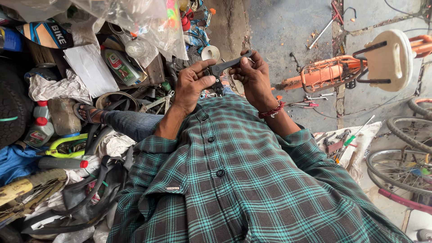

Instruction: The person sits on the ground and works on an orange bicycle, adjusting the chain and pedals. They then retrieve a brake lever from a cluttered storage area, inspect it, and attach it to the bicycle handlebar, securing it with a bolt.

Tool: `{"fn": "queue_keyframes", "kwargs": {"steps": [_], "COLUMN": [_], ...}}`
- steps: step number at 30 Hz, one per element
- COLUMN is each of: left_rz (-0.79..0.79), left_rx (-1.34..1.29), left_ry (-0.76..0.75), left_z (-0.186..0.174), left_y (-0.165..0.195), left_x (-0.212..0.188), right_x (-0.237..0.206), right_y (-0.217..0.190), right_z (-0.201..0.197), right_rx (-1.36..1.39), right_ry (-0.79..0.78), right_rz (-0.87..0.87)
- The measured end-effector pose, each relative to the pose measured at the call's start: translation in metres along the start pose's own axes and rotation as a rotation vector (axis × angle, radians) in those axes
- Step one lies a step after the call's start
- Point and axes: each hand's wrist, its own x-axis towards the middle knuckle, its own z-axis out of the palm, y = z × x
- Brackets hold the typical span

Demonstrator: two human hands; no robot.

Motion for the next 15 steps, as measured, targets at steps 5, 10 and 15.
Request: {"fn": "queue_keyframes", "kwargs": {"steps": [5,10,15], "left_rz": [0.064,0.102,0.118], "left_rx": [-0.033,-0.042,-0.074], "left_ry": [0.172,0.159,0.386], "left_z": [0.001,-0.012,-0.030], "left_y": [-0.007,-0.006,-0.001], "left_x": [0.005,-0.005,-0.014], "right_x": [0.004,0.012,0.011], "right_y": [0.001,0.004,-0.005], "right_z": [0.007,0.015,0.045], "right_rx": [-0.009,-0.012,-0.333], "right_ry": [-0.028,-0.066,-0.147], "right_rz": [0.016,0.038,-0.124]}}
